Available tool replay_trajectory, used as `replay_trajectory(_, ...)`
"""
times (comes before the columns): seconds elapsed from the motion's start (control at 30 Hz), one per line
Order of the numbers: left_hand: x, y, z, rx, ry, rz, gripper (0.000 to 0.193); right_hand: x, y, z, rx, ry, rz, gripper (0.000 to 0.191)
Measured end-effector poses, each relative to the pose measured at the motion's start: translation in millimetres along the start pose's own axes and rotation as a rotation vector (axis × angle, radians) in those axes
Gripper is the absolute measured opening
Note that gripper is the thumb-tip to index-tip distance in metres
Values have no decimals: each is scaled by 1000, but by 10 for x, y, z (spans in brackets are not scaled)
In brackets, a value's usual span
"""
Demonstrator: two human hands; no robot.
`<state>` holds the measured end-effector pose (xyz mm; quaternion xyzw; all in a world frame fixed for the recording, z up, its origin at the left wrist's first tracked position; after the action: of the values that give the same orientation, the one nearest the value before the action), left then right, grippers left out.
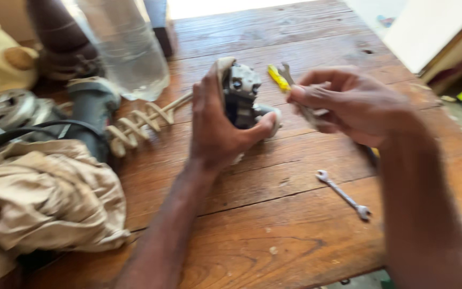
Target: The person disassembles a small electromechanical device on a wooden workbench, using a wrench and screwdriver to remove screws and components. They wipe parts with a cloth and continue adjusting internal elements throughout the clip.
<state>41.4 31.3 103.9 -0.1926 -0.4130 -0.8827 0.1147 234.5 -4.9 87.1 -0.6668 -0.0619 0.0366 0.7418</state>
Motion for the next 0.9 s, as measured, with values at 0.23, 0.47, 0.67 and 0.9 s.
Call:
replay_trajectory(0.23, -25, -7, -62, -47, 64, 131, 113, -283, 0, 1, 64, -129, -53, 29)
replay_trajectory(0.47, -21, 26, -89, -99, 59, 30, 117, -295, 76, 54, 5, -121, 26, 26)
replay_trajectory(0.67, -93, -37, -67, -48, -38, -144, 108, -389, 186, 72, -47, -151, 233, 27)
replay_trajectory(0.9, -88, 13, -64, -77, -64, -232, 97, -445, 115, 72, -23, -149, 295, 24)
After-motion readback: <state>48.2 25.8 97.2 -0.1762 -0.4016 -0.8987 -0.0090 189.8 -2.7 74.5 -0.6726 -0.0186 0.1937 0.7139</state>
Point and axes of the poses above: each hand's wrist, its own z-axis towards the middle knuckle, its own x-axis out of the back of the hand, y = z × x, the point moved 10 cm from there along z, towards the middle knuckle, and after that the axes turned 13 degrees about x, right-handed, at the moved point
